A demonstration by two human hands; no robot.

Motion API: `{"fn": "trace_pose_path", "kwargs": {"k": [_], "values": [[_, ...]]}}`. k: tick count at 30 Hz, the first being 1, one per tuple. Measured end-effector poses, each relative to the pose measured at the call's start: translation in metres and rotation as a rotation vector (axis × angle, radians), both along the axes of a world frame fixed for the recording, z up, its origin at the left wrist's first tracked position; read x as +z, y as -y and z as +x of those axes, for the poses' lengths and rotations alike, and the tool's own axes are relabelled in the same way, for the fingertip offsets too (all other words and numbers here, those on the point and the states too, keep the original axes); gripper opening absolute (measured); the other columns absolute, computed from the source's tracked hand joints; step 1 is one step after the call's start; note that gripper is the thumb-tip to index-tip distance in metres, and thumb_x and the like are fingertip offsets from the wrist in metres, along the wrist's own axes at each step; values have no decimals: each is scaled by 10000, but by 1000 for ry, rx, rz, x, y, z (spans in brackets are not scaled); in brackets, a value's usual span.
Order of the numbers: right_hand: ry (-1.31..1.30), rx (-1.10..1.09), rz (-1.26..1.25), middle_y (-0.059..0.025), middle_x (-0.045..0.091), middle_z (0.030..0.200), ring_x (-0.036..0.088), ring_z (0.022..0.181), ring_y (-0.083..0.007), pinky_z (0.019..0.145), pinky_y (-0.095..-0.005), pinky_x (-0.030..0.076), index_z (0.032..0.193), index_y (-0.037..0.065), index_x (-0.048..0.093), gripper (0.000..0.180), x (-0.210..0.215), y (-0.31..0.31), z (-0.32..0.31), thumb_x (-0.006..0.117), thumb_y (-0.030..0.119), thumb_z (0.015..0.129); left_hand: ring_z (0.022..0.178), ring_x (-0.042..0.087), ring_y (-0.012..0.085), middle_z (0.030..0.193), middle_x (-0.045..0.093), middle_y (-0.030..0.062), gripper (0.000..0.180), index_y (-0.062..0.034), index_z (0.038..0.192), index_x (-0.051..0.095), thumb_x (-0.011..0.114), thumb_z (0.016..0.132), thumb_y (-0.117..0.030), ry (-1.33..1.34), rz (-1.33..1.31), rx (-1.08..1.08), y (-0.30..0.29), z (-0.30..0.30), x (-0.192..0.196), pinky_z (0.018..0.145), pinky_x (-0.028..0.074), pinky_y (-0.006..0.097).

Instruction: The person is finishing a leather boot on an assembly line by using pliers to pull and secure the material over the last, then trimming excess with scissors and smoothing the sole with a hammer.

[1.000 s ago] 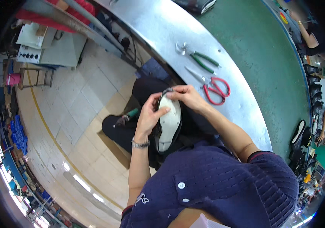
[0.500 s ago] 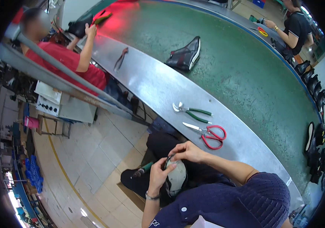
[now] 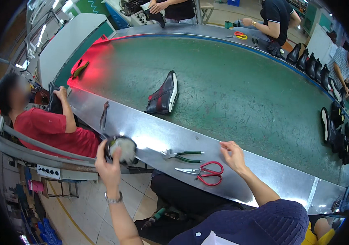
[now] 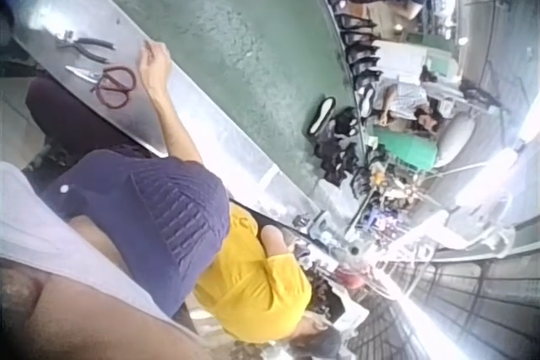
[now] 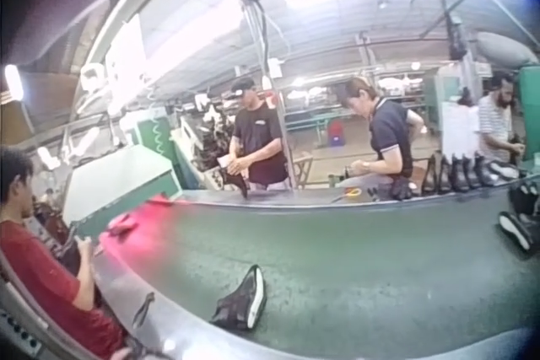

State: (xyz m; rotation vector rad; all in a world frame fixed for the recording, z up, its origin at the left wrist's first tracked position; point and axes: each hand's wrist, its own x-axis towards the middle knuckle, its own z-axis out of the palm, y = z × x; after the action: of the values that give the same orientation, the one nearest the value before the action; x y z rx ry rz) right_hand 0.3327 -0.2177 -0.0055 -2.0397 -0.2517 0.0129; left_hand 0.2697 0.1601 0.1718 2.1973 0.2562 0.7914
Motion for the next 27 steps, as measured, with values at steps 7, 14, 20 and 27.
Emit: {"fn": "trace_pose_path", "kwargs": {"k": [7, 14, 20, 27], "values": [[312, -115, -71, -118, 627, 954, 591, 881, -294, 772, -378, 481, 970, 45, 683, 165, -47, 22, -19, 662, 30, 807, 1079, 603, 345, 1181, 621, 182, 461, -18, 1246, 555, 695, 810, -72, 45, 454, 217, -79, 106, -131, 930, 468, 396], [297, -106, -74, -91, 617, 914, 577, 868, -275, 752, -364, 474, 924, 49, 679, 156, -42, 16, -17, 665, -10, 780, 1333, 416, 349, 1376, 494, 184, 617, 19, 1252, 521, 690, 658, 14, -148, 742, 82, -34, 105, -225, 1140, 307, 452], [278, -136, -116, -74, 611, 895, 568, 837, -262, 726, -355, 471, 912, 56, 671, 164, -38, 19, -16, 667, -13, 764, 1304, 436, 368, 1357, 496, 208, 608, 12, 1219, 511, 760, 669, -56, -387, 616, 50, -7, 104, -185, 1093, 358, 453], [264, -110, -127, -62, 602, 878, 567, 824, -261, 744, -366, 462, 895, 73, 667, 153, -37, 13, -11, 668, 13, 754, 1187, 497, 399, 1298, 519, 241, 568, 17, 1166, 584, 770, 749, -320, -421, 539, -64, 1, 138, -151, 983, 416, 458]]}}
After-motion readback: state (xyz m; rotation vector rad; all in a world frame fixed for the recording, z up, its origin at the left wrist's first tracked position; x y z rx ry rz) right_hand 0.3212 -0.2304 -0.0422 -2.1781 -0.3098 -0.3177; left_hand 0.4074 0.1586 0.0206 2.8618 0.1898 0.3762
